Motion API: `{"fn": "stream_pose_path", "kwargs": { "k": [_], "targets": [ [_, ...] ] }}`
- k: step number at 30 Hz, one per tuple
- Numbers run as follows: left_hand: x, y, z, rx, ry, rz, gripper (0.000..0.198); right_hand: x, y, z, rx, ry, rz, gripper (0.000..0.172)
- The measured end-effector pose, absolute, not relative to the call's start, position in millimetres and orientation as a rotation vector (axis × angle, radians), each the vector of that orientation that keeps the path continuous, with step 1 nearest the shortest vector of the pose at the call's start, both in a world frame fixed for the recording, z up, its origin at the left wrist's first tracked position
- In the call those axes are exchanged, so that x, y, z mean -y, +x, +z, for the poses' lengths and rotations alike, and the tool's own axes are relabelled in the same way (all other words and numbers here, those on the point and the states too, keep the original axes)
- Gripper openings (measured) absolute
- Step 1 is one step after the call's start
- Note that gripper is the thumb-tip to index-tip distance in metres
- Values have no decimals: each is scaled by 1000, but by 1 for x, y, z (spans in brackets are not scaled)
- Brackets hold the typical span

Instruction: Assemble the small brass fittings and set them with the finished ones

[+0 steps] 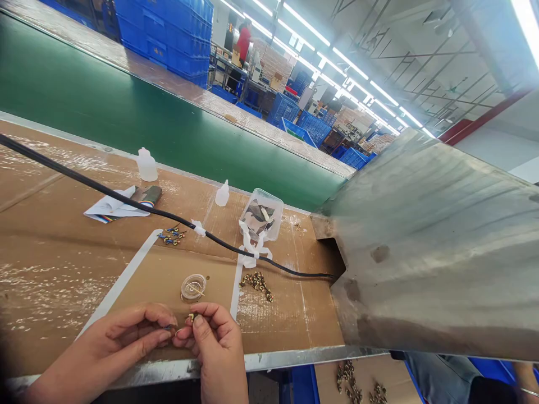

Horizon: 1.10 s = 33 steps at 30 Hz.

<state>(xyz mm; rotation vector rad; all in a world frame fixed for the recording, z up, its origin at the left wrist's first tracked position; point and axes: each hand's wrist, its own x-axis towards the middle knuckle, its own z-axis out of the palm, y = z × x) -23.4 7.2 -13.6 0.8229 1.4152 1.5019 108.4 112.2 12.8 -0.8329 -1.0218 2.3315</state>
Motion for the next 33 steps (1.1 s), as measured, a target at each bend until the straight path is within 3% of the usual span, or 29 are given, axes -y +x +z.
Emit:
{"fn": "stream_pose_path", "kwargs": {
  "k": [12, 25, 33],
  "targets": [
    [-5, -25, -16, -1496, 865, 1457, 12, -111, 109, 12, 1036, -886, 2296, 29],
    [-7, -22, -8, -1417, 797, 1522, 8, -109, 115, 12, 1459, -890, 2047, 33],
    [-8, -23, -6, -1537, 889, 1477, 9, -110, 120, 22, 1805, -855, 1816, 23]
  ]
}}
